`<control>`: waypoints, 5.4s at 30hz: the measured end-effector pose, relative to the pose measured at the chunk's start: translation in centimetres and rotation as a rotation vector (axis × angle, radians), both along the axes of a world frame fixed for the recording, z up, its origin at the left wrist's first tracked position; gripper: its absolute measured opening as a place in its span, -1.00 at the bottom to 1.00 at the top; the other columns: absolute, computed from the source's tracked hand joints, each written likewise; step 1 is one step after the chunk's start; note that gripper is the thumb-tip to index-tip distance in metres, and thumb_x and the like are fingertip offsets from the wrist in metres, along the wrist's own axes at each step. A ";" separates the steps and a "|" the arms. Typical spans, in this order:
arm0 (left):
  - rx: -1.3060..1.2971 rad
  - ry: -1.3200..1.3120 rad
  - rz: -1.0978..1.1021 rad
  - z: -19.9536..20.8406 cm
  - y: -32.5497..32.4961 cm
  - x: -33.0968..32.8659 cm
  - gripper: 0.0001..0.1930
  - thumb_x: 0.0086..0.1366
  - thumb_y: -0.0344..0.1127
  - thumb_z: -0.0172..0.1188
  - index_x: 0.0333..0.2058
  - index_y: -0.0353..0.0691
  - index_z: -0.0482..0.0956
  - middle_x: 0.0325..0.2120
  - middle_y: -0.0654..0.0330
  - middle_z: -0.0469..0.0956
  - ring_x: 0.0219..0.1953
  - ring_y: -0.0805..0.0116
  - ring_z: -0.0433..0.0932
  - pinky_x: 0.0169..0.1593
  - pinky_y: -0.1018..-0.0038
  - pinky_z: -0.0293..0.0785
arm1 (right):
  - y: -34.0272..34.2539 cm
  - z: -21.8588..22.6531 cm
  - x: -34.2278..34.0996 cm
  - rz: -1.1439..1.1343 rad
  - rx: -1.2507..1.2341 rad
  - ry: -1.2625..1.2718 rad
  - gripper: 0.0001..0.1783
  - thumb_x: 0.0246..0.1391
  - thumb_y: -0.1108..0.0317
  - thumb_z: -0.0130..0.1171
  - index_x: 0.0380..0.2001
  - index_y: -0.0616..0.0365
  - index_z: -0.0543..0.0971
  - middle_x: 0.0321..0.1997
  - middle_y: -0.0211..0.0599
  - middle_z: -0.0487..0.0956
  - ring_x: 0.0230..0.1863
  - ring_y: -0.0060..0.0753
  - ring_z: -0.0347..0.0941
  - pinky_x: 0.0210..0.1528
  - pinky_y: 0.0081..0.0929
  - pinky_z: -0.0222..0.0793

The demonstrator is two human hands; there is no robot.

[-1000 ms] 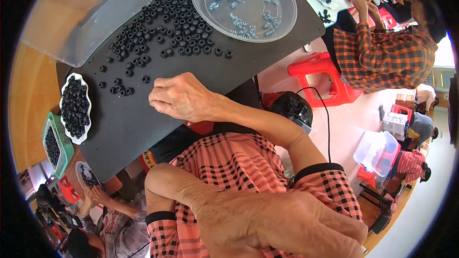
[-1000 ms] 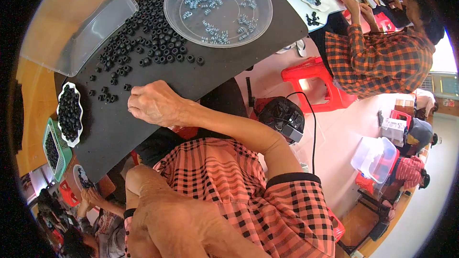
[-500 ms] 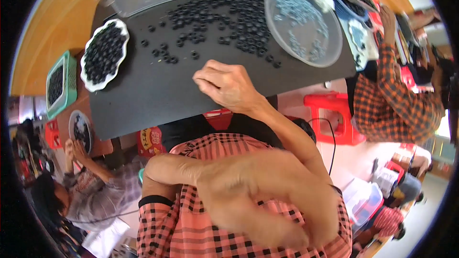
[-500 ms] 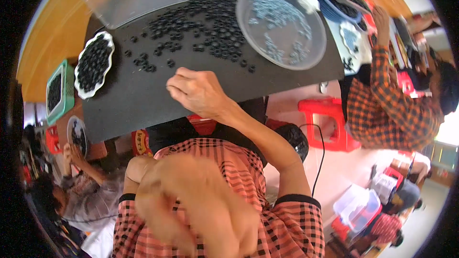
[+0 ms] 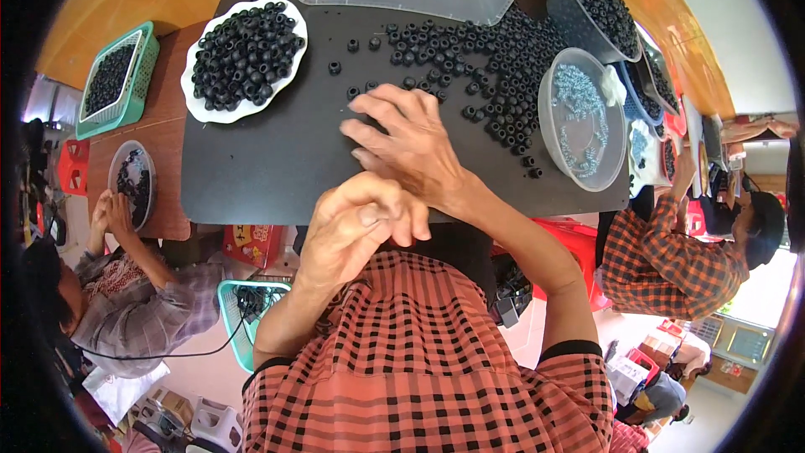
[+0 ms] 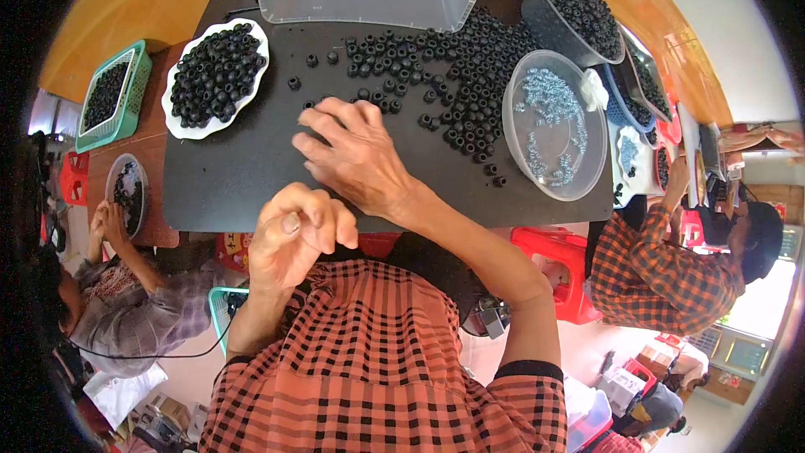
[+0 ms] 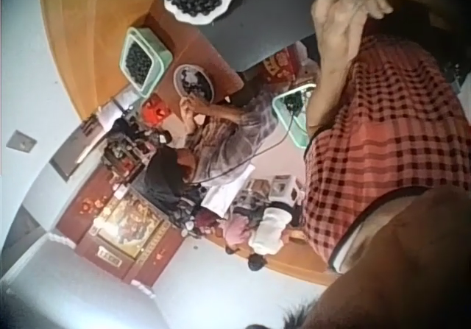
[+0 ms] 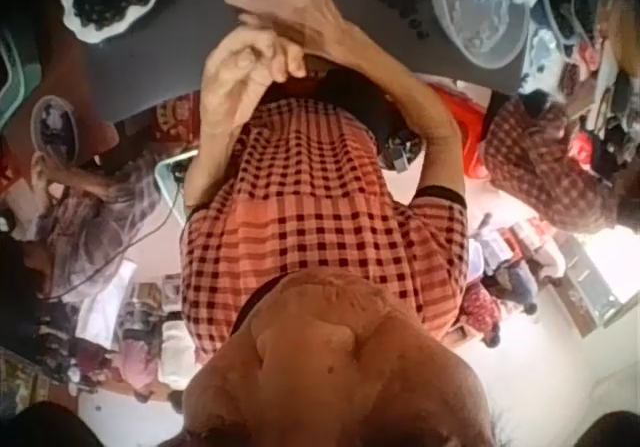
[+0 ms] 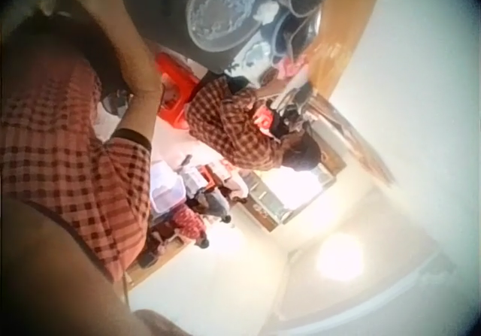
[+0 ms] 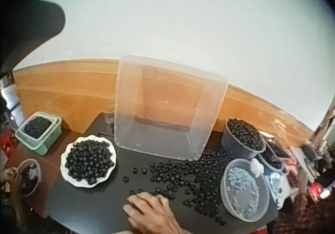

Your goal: The person assembles small components by picking up small inserts from a tray and pressing them into black plastic rings by hand.

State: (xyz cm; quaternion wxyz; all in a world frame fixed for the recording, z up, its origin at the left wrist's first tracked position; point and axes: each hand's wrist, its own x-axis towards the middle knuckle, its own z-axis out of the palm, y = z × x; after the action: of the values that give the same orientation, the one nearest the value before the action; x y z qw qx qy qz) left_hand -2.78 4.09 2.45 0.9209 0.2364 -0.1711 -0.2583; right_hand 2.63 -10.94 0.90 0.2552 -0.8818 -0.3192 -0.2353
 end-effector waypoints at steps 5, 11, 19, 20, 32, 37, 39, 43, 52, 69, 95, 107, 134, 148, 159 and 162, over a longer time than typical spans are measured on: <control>0.080 0.069 0.087 -0.6 0.9 0.6 -0.77 0.33 -0.25 0.00 -0.30 -0.35 0.45 -0.56 0.06 0.46 -0.31 0.10 0.47 -0.17 0.27 0.44 | 1.3 -0.9 3.3 0.071 -0.075 0.012 -0.65 -0.21 0.38 0.35 -0.24 0.04 0.57 -0.02 -0.39 0.46 0.10 -0.28 0.32 0.06 -0.20 0.20; 0.056 0.075 0.106 -1.9 1.5 2.5 -0.77 0.37 -0.29 0.01 -0.27 -0.38 0.47 -0.50 0.06 0.49 -0.24 0.14 0.48 -0.08 0.28 0.43 | 0.3 -0.8 6.2 0.069 -0.128 -0.065 -0.73 -0.15 0.42 0.28 -0.28 0.15 0.56 -0.15 -0.40 0.50 0.04 -0.32 0.36 0.06 -0.21 0.18; 0.118 0.183 0.128 -3.4 1.3 3.2 -0.83 0.34 -0.36 -0.02 -0.31 -0.36 0.48 -0.52 0.11 0.47 -0.25 0.19 0.47 -0.08 0.29 0.44 | -2.5 0.3 8.0 -0.209 -0.180 -0.146 -0.71 -0.18 0.44 0.28 -0.27 0.11 0.56 -0.13 -0.38 0.50 0.03 -0.23 0.35 0.02 -0.22 0.20; 0.126 0.216 0.151 -3.6 1.4 3.1 -0.83 0.34 -0.36 -0.02 -0.31 -0.36 0.48 -0.52 0.11 0.47 -0.26 0.19 0.47 -0.08 0.29 0.44 | -1.5 0.7 8.0 -0.153 -0.124 -0.114 -0.71 -0.17 0.43 0.28 -0.27 0.10 0.56 -0.11 -0.37 0.49 0.03 -0.22 0.35 0.02 -0.22 0.20; 0.073 0.273 0.107 -3.8 1.6 2.8 -0.84 0.38 -0.39 -0.02 -0.29 -0.34 0.51 -0.49 0.12 0.52 -0.21 0.22 0.51 -0.04 0.31 0.49 | 0.2 -0.7 11.3 -0.078 -0.177 -0.108 -0.75 -0.13 0.40 0.27 -0.29 0.13 0.56 -0.21 -0.36 0.52 -0.05 -0.28 0.41 0.01 -0.24 0.21; 0.098 0.292 0.124 -3.6 1.4 2.7 -0.83 0.36 -0.37 -0.01 -0.32 -0.34 0.50 -0.52 0.13 0.50 -0.23 0.20 0.50 -0.07 0.31 0.47 | -2.9 -0.4 11.3 -0.170 -0.234 -0.070 -0.79 -0.11 0.44 0.25 -0.32 0.13 0.57 -0.20 -0.35 0.55 -0.09 -0.29 0.43 -0.02 -0.29 0.25; 0.051 0.266 0.107 -3.9 1.6 2.7 -0.82 0.40 -0.40 -0.07 -0.27 -0.34 0.50 -0.48 0.14 0.52 -0.19 0.25 0.51 -0.04 0.34 0.48 | -4.1 -0.6 11.3 -0.210 -0.202 -0.088 -0.79 -0.13 0.40 0.27 -0.33 0.08 0.57 -0.22 -0.40 0.53 -0.14 -0.29 0.41 -0.06 -0.27 0.23; 0.034 0.251 0.099 -4.0 1.8 2.6 -0.83 0.39 -0.40 -0.07 -0.25 -0.35 0.49 -0.45 0.12 0.51 -0.20 0.26 0.51 -0.04 0.36 0.45 | -5.4 -0.2 11.0 -0.293 -0.245 -0.027 -0.87 -0.07 0.38 0.24 -0.37 0.04 0.58 -0.26 -0.40 0.54 -0.15 -0.29 0.42 -0.09 -0.28 0.24; 0.172 0.071 -0.010 -3.5 2.9 2.0 -0.81 0.33 -0.41 0.00 -0.16 -0.38 0.48 -0.31 0.07 0.55 -0.18 0.29 0.52 -0.04 0.38 0.44 | -2.4 1.4 8.5 -0.220 -0.124 -0.004 -0.84 -0.05 0.45 0.23 -0.31 0.11 0.59 -0.18 -0.30 0.55 -0.09 -0.19 0.42 -0.03 -0.27 0.23; 0.158 0.116 0.166 -11.5 18.1 -6.7 -0.81 0.31 -0.31 0.11 -0.32 -0.36 0.55 -0.39 0.01 0.57 -0.19 0.19 0.55 -0.05 0.30 0.45 | 7.2 0.1 3.7 0.209 0.052 0.333 -0.85 -0.04 0.56 0.25 -0.33 0.18 0.61 -0.51 -0.31 0.49 -0.61 -0.49 0.38 -0.53 -0.54 0.32; -0.051 0.660 1.251 -25.0 35.2 1.6 -0.57 0.39 -0.27 -0.10 0.00 -0.62 0.22 0.15 -0.45 0.17 0.23 -0.26 0.22 0.31 0.02 0.22 | 7.5 -0.1 3.9 0.174 0.046 0.327 -0.83 -0.05 0.56 0.25 -0.32 0.14 0.60 -0.53 -0.33 0.46 -0.62 -0.52 0.33 -0.53 -0.54 0.30; -0.327 0.527 1.258 -25.0 37.0 3.8 -0.40 0.46 -0.14 -0.31 0.24 -0.59 -0.08 0.29 -0.40 -0.09 0.33 -0.30 -0.01 0.37 0.00 0.07 | 7.5 -0.2 3.6 0.146 0.048 0.339 -0.83 -0.05 0.56 0.25 -0.33 0.13 0.60 -0.54 -0.35 0.45 -0.62 -0.54 0.33 -0.54 -0.56 0.30; -0.098 0.574 1.195 -24.3 36.9 3.4 -0.41 0.45 0.00 -0.20 0.05 -0.58 0.25 0.21 -0.38 0.13 0.27 -0.22 0.17 0.36 0.07 0.12 | 7.4 -0.1 3.6 0.154 0.057 0.359 -0.84 -0.04 0.55 0.27 -0.32 0.16 0.61 -0.54 -0.34 0.45 -0.63 -0.55 0.32 -0.55 -0.56 0.29; -0.100 0.568 1.229 -24.5 36.8 3.6 -0.37 0.43 0.05 -0.17 0.02 -0.60 0.27 0.19 -0.41 0.14 0.26 -0.22 0.17 0.35 0.05 0.12 | 7.4 -0.1 3.8 0.149 0.044 0.349 -0.83 -0.05 0.55 0.27 -0.32 0.13 0.61 -0.55 -0.36 0.44 -0.63 -0.53 0.33 -0.55 -0.55 0.29; -0.112 0.596 1.254 -23.9 36.0 4.0 -0.35 0.42 0.07 -0.17 0.04 -0.60 0.24 0.21 -0.42 0.11 0.29 -0.24 0.11 0.37 0.03 0.07 | 7.4 -0.3 4.0 0.153 0.065 0.346 -0.81 -0.06 0.58 0.26 -0.32 0.13 0.61 -0.53 -0.36 0.46 -0.63 -0.55 0.32 -0.56 -0.57 0.27; -0.107 0.583 1.247 -23.9 36.1 3.8 -0.34 0.42 0.08 -0.18 0.05 -0.59 0.23 0.21 -0.41 0.11 0.29 -0.24 0.12 0.37 0.04 0.07 | 7.4 -0.2 4.0 0.144 0.052 0.353 -0.81 -0.06 0.58 0.25 -0.32 0.14 0.61 -0.53 -0.36 0.46 -0.63 -0.55 0.32 -0.56 -0.57 0.27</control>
State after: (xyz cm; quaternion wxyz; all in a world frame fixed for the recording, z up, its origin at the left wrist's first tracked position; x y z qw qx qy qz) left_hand 1.05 40.23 -21.50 0.9163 0.1655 0.2389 0.2754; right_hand 6.61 -3.51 0.67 0.3460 -0.8774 -0.3258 -0.0659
